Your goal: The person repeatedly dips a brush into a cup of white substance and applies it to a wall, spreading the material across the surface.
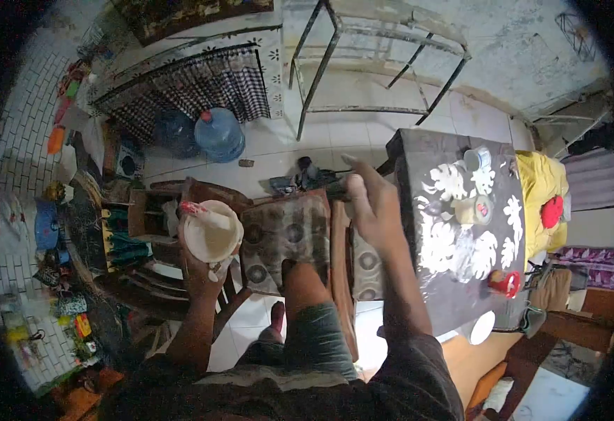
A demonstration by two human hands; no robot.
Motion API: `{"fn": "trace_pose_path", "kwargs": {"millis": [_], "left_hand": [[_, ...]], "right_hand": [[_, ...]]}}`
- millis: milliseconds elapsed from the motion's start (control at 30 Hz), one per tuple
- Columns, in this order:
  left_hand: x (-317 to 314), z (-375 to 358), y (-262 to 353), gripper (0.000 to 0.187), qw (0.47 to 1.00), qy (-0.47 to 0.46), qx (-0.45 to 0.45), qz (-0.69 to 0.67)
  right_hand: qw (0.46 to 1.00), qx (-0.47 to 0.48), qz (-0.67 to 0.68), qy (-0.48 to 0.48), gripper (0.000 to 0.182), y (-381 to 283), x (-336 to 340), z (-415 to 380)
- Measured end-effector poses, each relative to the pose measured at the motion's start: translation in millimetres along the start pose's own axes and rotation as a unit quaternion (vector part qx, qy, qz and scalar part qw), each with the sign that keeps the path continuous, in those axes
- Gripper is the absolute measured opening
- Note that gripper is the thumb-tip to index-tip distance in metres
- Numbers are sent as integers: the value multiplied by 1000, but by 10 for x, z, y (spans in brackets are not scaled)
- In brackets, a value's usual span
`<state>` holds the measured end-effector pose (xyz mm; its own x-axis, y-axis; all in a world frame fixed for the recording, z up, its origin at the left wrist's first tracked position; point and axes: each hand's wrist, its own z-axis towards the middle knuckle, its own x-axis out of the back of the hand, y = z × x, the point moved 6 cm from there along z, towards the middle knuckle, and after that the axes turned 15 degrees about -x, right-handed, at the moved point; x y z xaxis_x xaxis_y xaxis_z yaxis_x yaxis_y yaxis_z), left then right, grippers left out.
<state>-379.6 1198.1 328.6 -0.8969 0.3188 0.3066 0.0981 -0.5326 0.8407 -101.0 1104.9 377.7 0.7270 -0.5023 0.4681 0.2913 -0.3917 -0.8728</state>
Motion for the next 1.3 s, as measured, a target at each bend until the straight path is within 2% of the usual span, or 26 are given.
{"fn": "trace_pose_path", "kwargs": {"millis": [67, 167, 233, 400, 467, 500, 533, 567, 633, 667, 733, 833, 867, 900, 933, 967, 1033, 1167, 1267, 1300], "left_hand": [[-29, 311, 125, 90, 1000, 2, 15, -9], [21, 705, 301, 88, 1000, 0, 15, -24], [75, 935, 256, 86, 992, -58, 108, 41], [67, 1658, 337, 87, 994, -55, 88, -18], [26, 1910, 361, 87, 995, -51, 84, -34], [-58, 2066, 449, 77, 995, -48, 28, -86], [-106, 2231, 515, 68, 989, -46, -28, -136], [-110, 2340, 481, 68, 989, -46, -31, -138], [-210, 2576, 231, 70, 959, -26, 94, -266], [-242, 2701, 157, 70, 958, -29, 91, -270], [-302, 2973, 16, 87, 940, -41, 167, -296], [-253, 3465, 262, 86, 935, -30, 163, -313], [-239, 3589, 197, 86, 936, -34, 160, -312], [-200, 3742, 189, 79, 967, -84, 49, -233], [-206, 3853, 218, 72, 978, -133, -63, -151], [-240, 3938, 180, 72, 977, -135, -65, -152], [-297, 4094, 59, 74, 967, -119, -8, -223], [-454, 4354, -74, 73, 970, -132, 9, -206], [-571, 4638, 26, 71, 963, -127, -19, -235], [-595, 4718, 64, 70, 969, -139, -61, -196]], "right_hand": [[1000, 9, -10, 11, 42, -355, 126, 219], [1000, -9, -6, 5, 41, -710, 314, 362], [999, -27, -20, 4, 43, -935, 446, 385], [997, -69, -38, -14, 45, -1298, 673, 423], [988, -146, -33, -47, 46, -1341, 694, 478], [994, -89, -63, -17, 47, -1413, 719, 542], [994, -84, -65, -14, 47, -1484, 759, 632], [995, -62, -78, -7, 48, -1618, 788, 717], [995, -24, -95, 24, 50, -1762, 840, 947], [995, -24, -97, 29, 50, -1798, 869, 1057], [991, -86, -103, 28, 49, -1821, 926, 1281], [988, -31, -134, 71, 49, -1997, 997, 1611], [988, -31, -131, 75, 49, -2070, 1006, 1708], [990, -63, -108, 66, 44, -2120, 1017, 1794], [990, -95, -86, 58, 39, -2137, 1026, 1862], [990, -96, -84, 61, 39, -2156, 1042, 1921], [989, -102, -76, 70, 40, -2162, 1059, 2029], [987, -108, -64, 96, 41, -2078, 1164, 2158], [977, -152, -94, 114, 40, -2001, 1253, 2246], [974, -160, -102, 123, 38, -1987, 1283, 2257]]}}
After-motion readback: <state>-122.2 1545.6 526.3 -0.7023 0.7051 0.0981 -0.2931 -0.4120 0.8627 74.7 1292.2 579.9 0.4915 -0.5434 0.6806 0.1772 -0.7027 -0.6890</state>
